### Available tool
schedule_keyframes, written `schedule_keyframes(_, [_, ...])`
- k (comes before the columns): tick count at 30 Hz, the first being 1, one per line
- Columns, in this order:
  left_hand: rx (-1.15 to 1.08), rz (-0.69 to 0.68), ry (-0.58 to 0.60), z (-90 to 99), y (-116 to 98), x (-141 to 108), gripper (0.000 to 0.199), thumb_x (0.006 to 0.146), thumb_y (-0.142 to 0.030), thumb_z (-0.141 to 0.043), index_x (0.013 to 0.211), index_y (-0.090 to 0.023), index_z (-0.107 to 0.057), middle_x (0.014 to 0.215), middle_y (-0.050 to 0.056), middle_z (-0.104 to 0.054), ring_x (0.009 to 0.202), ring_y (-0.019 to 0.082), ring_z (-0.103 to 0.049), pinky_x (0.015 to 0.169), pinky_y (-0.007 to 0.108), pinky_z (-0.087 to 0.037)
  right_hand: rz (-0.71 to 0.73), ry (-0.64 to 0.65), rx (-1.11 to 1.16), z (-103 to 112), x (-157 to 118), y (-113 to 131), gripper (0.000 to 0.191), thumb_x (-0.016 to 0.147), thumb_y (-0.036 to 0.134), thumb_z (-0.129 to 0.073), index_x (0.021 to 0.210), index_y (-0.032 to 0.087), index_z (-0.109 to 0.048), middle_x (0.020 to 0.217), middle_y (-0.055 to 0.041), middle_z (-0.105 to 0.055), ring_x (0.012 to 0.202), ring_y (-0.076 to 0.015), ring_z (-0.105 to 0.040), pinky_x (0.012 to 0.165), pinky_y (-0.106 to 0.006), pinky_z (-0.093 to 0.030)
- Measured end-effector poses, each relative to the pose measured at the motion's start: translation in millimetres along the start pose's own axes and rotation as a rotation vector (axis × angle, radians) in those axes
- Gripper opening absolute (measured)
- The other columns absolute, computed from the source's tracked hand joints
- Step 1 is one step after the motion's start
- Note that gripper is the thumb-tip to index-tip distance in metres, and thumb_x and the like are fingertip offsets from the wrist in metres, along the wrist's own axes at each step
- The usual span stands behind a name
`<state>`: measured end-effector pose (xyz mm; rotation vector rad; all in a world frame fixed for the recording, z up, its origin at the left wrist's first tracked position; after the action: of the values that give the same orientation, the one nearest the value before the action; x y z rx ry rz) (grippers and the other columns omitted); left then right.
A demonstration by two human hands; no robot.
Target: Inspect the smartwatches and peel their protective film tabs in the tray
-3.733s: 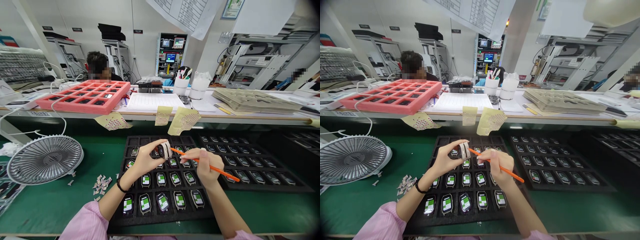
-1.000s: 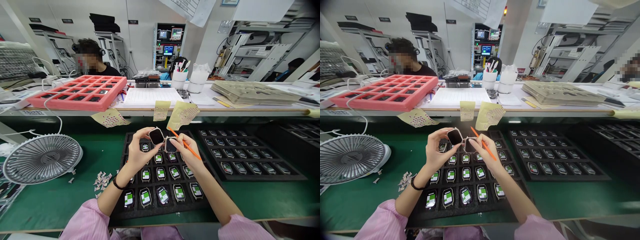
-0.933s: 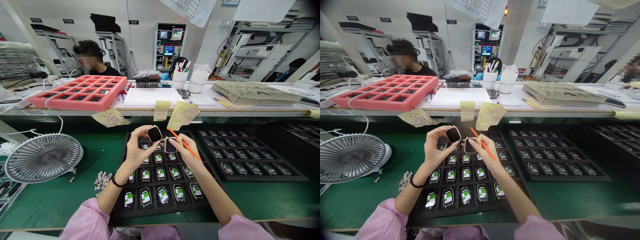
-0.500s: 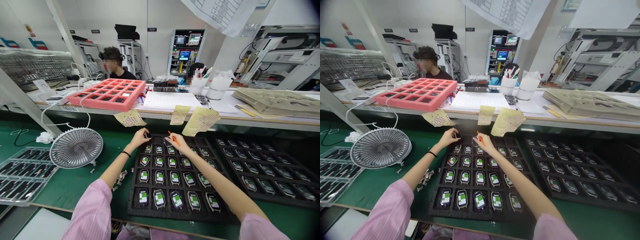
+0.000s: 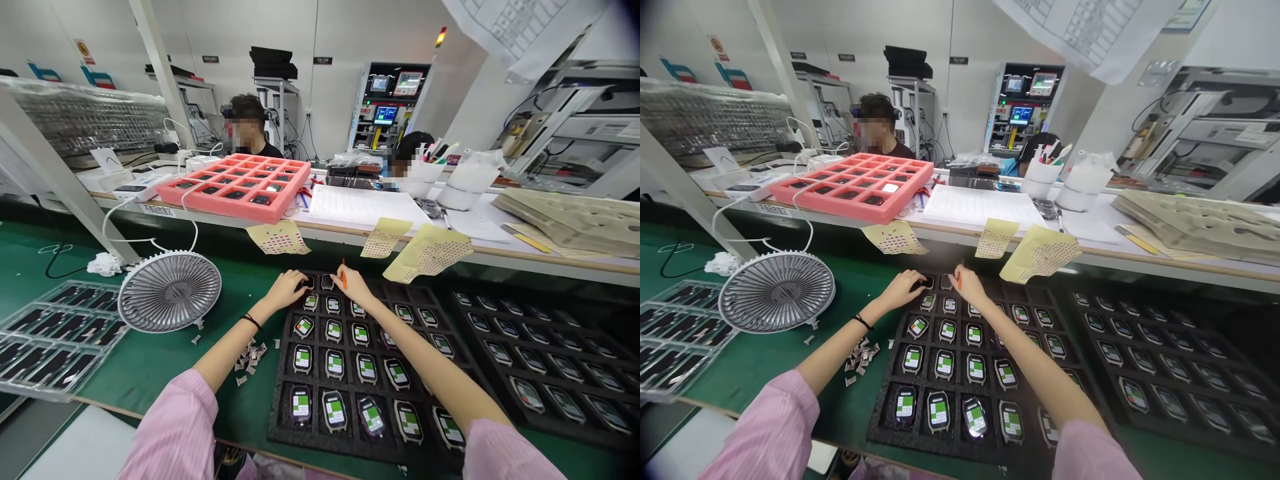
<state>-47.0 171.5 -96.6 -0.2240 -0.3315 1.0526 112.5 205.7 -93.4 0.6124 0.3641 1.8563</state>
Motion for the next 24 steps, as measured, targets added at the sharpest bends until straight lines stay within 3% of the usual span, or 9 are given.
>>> schedule_keyframes(4, [0.047, 0.095, 0.068, -11.4, -17, -6, 0.025, 0.093, -0.026, -0.043, 0.109, -0.014, -0.058, 0.093, 0.011, -0.069, 0.094, 0.027, -0.063, 0.085, 0.038, -0.045, -0.058, 0.080, -0.136, -3, -25, -3, 0.013, 0.089, 0.024, -0.051, 0.078, 0.019, -0.049, 0.072, -0.0046, -0.061, 0.066, -0.0184, -0.059, 0.063, -0.026, -0.037])
schedule_keyframes(8, [0.091, 0.193, 0.097, -22.8, -32, -8, 0.036, 0.094, -0.032, -0.038, 0.115, -0.006, -0.052, 0.108, 0.023, -0.063, 0.103, 0.034, -0.061, 0.086, 0.042, -0.045, -0.070, 0.143, -0.242, -14, -40, 6, 0.012, 0.094, 0.018, -0.043, 0.095, 0.014, -0.054, 0.094, -0.0135, -0.065, 0.077, -0.0214, -0.064, 0.065, -0.027, -0.039])
schedule_keyframes(13, [0.056, 0.264, 0.146, -26.2, -35, -9, 0.040, 0.094, -0.037, -0.036, 0.117, -0.006, -0.049, 0.114, 0.023, -0.060, 0.109, 0.032, -0.059, 0.090, 0.039, -0.044, -0.024, 0.179, -0.311, -19, -50, 22, 0.014, 0.091, 0.009, -0.045, 0.102, 0.011, -0.054, 0.103, -0.0174, -0.063, 0.092, -0.0258, -0.062, 0.074, -0.029, -0.041])
schedule_keyframes(17, [-0.025, 0.273, 0.193, -25.9, -31, -10, 0.046, 0.089, -0.044, -0.045, 0.116, -0.008, -0.047, 0.120, 0.024, -0.058, 0.110, 0.034, -0.059, 0.088, 0.039, -0.045, 0.017, 0.194, -0.310, -24, -59, 32, 0.018, 0.086, 0.003, -0.051, 0.102, 0.009, -0.055, 0.102, -0.0192, -0.064, 0.103, -0.0283, -0.057, 0.080, -0.030, -0.041])
schedule_keyframes(24, [-0.293, 0.199, 0.301, -34.8, -21, -6, 0.060, 0.065, -0.042, -0.073, 0.112, -0.014, -0.048, 0.110, 0.015, -0.064, 0.101, 0.030, -0.062, 0.080, 0.033, -0.047, -0.021, 0.197, -0.171, -28, -51, 25, 0.013, 0.086, 0.005, -0.051, 0.094, 0.012, -0.059, 0.090, -0.0172, -0.069, 0.090, -0.0269, -0.064, 0.072, -0.028, -0.041])
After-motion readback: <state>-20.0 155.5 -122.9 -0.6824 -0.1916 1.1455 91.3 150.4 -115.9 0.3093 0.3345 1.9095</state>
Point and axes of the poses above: each hand's wrist, its own x-axis towards the middle knuckle, its own z-axis out of the back of the hand, y = z × x, the point moved 9 cm from there along x, towards the middle knuckle
